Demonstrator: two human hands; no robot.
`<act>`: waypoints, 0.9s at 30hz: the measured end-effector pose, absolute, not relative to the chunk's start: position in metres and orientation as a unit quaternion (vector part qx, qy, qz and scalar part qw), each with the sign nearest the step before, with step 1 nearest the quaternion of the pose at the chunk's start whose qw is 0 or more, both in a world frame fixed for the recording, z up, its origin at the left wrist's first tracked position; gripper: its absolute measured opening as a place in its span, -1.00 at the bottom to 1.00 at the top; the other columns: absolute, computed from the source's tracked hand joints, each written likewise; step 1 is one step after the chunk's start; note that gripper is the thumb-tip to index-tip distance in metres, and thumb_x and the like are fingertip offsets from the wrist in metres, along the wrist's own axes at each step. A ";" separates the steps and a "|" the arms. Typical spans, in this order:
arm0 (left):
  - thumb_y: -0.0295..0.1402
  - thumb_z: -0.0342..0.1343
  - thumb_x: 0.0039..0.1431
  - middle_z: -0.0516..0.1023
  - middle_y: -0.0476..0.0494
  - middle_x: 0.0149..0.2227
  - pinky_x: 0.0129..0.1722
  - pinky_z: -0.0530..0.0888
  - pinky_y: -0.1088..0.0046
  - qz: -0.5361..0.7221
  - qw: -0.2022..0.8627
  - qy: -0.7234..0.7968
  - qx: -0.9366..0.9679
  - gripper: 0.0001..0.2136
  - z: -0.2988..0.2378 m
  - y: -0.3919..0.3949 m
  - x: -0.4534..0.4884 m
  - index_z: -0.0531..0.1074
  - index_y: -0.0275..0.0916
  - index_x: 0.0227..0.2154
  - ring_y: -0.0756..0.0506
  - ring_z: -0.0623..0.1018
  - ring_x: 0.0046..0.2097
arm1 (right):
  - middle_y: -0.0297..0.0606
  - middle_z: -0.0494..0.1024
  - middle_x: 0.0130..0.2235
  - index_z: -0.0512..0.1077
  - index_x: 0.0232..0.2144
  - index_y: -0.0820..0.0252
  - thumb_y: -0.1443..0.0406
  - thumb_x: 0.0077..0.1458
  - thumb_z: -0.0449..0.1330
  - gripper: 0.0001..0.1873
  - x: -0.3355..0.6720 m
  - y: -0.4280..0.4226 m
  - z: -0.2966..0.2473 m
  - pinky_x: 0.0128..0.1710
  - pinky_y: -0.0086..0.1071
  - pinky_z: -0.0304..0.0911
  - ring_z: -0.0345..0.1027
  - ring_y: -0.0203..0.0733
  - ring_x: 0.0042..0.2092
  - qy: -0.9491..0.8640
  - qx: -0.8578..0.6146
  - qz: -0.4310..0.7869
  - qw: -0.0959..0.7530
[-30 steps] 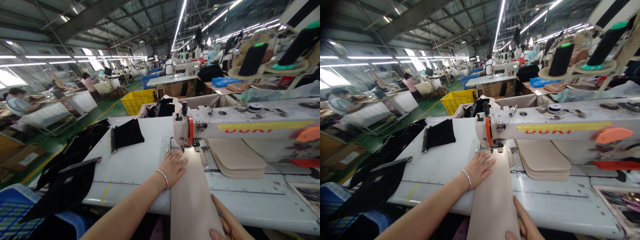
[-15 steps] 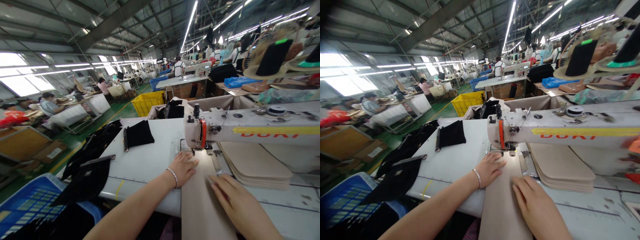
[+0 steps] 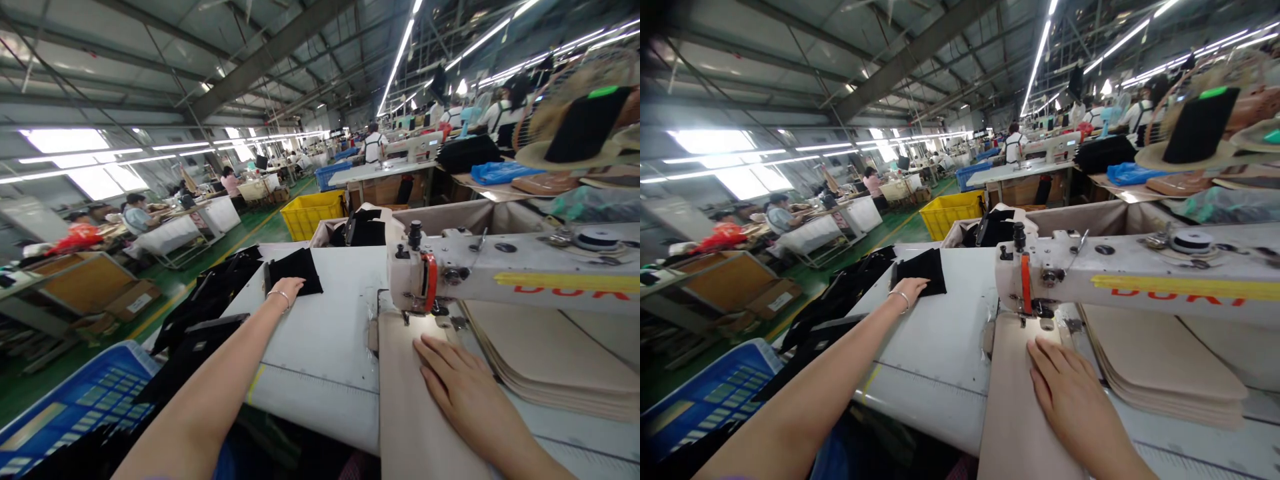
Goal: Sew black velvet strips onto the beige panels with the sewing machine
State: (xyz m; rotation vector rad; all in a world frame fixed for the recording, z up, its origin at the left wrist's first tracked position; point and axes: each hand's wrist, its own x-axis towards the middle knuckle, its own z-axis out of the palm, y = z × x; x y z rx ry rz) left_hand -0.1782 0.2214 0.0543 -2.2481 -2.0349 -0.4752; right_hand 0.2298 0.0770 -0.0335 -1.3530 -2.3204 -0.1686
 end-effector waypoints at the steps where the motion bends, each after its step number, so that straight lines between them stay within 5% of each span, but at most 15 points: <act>1: -0.31 0.01 0.32 0.48 -0.22 -0.08 0.04 0.41 0.11 -0.173 0.053 -0.664 -0.726 -0.77 0.064 0.219 -0.180 0.41 -0.36 -0.11 -0.15 0.48 -0.02 | -0.21 0.37 0.13 0.23 0.18 0.06 0.15 0.23 -0.01 -0.51 0.230 0.078 -0.032 0.06 -0.06 0.17 0.23 -0.02 0.11 -0.840 -0.491 -0.058 0.224; 5: -0.36 -0.27 0.40 0.33 -0.27 0.11 0.22 0.20 0.08 -0.235 0.109 -0.631 -0.732 -0.64 0.091 0.178 -0.159 0.25 -0.38 0.11 -0.19 0.29 0.18 | -0.21 0.40 0.09 0.25 0.17 0.06 0.16 0.23 0.00 -0.53 0.229 0.081 -0.026 0.02 -0.10 0.19 0.27 -0.04 0.06 -0.842 -0.488 -0.043 0.226; 7: -0.33 -0.23 0.38 0.38 -0.16 0.09 0.22 0.24 0.17 -0.231 0.090 -0.580 -0.776 -0.66 0.088 0.139 -0.129 0.30 -0.26 0.09 -0.16 0.34 0.15 | -0.22 0.42 0.06 0.27 0.15 0.05 0.18 0.24 -0.01 -0.56 0.227 0.083 -0.021 -0.01 -0.12 0.19 0.28 -0.05 0.02 -0.844 -0.488 -0.039 0.219; 12: -0.23 -0.09 0.34 0.55 -0.03 -0.18 -0.04 0.46 0.38 -0.114 -0.186 -0.355 -0.909 -0.76 0.061 0.067 -0.052 0.48 -0.07 -0.14 -0.10 0.52 -0.13 | -0.19 0.41 0.06 0.30 0.13 0.01 0.26 0.25 -0.03 -0.59 0.221 0.084 -0.014 -0.02 -0.11 0.14 0.25 -0.02 0.05 -0.835 -0.504 -0.058 0.213; 16: -0.35 -0.13 0.35 0.51 -0.11 -0.12 0.07 0.37 0.31 -0.153 -0.144 -0.422 -0.882 -0.76 0.051 0.113 -0.026 0.45 -0.18 -0.12 -0.12 0.46 -0.04 | -0.19 0.37 0.11 0.29 0.13 0.03 0.27 0.27 -0.05 -0.60 0.220 0.081 -0.012 0.00 -0.15 0.11 0.19 -0.04 0.11 -0.839 -0.495 -0.048 0.222; 21: -0.39 0.08 0.22 0.45 -0.21 -0.15 0.06 0.36 0.17 -0.156 -0.087 -0.500 -0.847 -0.84 0.027 0.187 -0.005 0.44 -0.27 -0.16 -0.21 0.43 -0.02 | -0.20 0.38 0.10 0.27 0.14 0.02 0.27 0.26 -0.03 -0.59 0.221 0.079 -0.008 0.01 -0.16 0.10 0.21 -0.07 0.09 -0.835 -0.500 -0.032 0.229; 27: -0.50 0.16 0.08 0.42 -0.06 -0.23 -0.15 0.45 0.37 -0.187 -0.138 -0.484 -0.844 -0.77 0.015 0.161 0.005 0.43 -0.18 -0.18 -0.07 0.45 -0.23 | -0.18 0.37 0.12 0.23 0.17 0.10 0.27 0.28 -0.05 -0.58 0.221 0.080 -0.008 0.04 -0.15 0.06 0.19 -0.06 0.10 -0.832 -0.506 -0.016 0.226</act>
